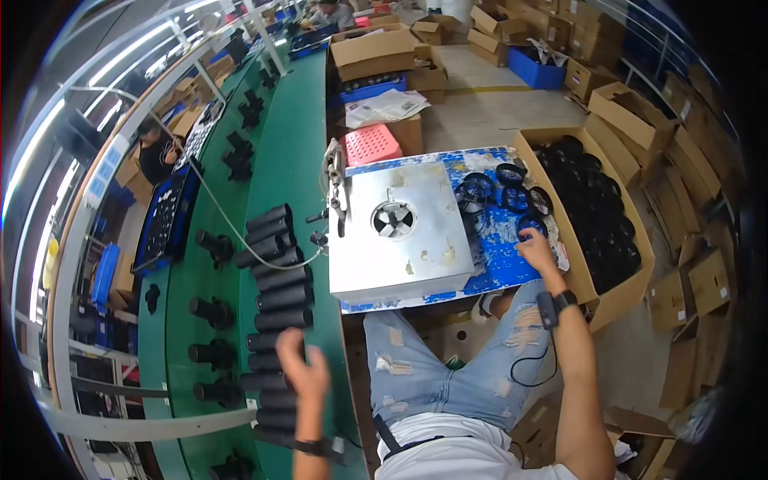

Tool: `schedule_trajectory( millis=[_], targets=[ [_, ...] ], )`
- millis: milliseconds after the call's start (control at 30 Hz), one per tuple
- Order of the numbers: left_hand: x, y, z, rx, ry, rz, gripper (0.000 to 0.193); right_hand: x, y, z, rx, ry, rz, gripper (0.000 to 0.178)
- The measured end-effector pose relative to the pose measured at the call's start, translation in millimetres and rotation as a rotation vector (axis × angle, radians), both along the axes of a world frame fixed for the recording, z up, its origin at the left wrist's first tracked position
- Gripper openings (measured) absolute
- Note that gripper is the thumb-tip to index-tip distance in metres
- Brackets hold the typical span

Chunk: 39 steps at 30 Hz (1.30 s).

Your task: The person picks up a base from a box, places it on a machine, and then fits a speaker housing onto the base. They press the assembly down using the machine and place the completed unit on the table.

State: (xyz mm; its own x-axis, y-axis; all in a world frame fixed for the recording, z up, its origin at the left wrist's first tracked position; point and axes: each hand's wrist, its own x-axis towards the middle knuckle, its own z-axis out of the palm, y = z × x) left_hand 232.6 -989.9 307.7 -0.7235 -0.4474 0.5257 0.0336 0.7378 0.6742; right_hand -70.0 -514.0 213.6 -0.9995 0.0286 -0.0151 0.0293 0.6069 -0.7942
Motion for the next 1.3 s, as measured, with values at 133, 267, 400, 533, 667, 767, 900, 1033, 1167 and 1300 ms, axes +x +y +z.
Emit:
schedule_trajectory(
  millis=[133, 267, 400, 533, 667, 767, 900, 1033, 1167, 1300],
  targets=[
    [17.9, 101.6, -61.0, 0.172, -0.247, -0.359, 0.037, -20.8, -41.2, -16.7, 0.182, 0.066, 0.093, 0.037],
    [31.5, 109.9, -75.1, 0.177, -0.437, -0.553, 0.037, -20.4, -107.5, 0.8, 0.54, 0.173, 0.315, 0.036],
    [20.7, 93.8, -67.4, 0.152, -0.475, -0.59, 0.031, -33.3, -88.0, -26.7, 0.674, 0.058, 0.139, 0.031],
    [9.4, 85.5, -61.7, 0.169, -0.453, -0.502, 0.02, -6.7, -95.7, -4.3, 0.567, 0.028, 0.194, 0.034],
    [-9.8, 122.6, -84.9, 0.344, -0.599, -0.582, 0.022, -2.5, -76.1, -7.5, 0.544, 0.068, 0.157, 0.035],
    [-14.0, 149.2, -107.8, 0.104, -0.481, -0.776, 0.019, 5.5, -76.7, -21.6, 0.516, 0.124, 0.112, 0.035],
    [-9.7, 152.6, -111.4, 0.148, -0.602, -0.853, 0.02, 11.9, -89.0, -12.6, 0.472, 0.097, 0.072, 0.03],
    [-5.2, 151.1, -113.9, 0.197, -0.65, -0.805, 0.021, 24.7, -87.4, -12.4, 0.36, 0.139, 0.026, 0.034],
    [-7.2, 154.6, -120.3, 0.147, -0.669, -0.817, 0.02, 26.6, -88.4, -20.5, 0.348, 0.029, 0.13, 0.048],
    [-14.9, 160.1, -119.8, 0.144, -0.601, -0.805, 0.02, 21.1, -85.0, -26.7, 0.345, 0.0, 0.165, 0.041]
  ],
)
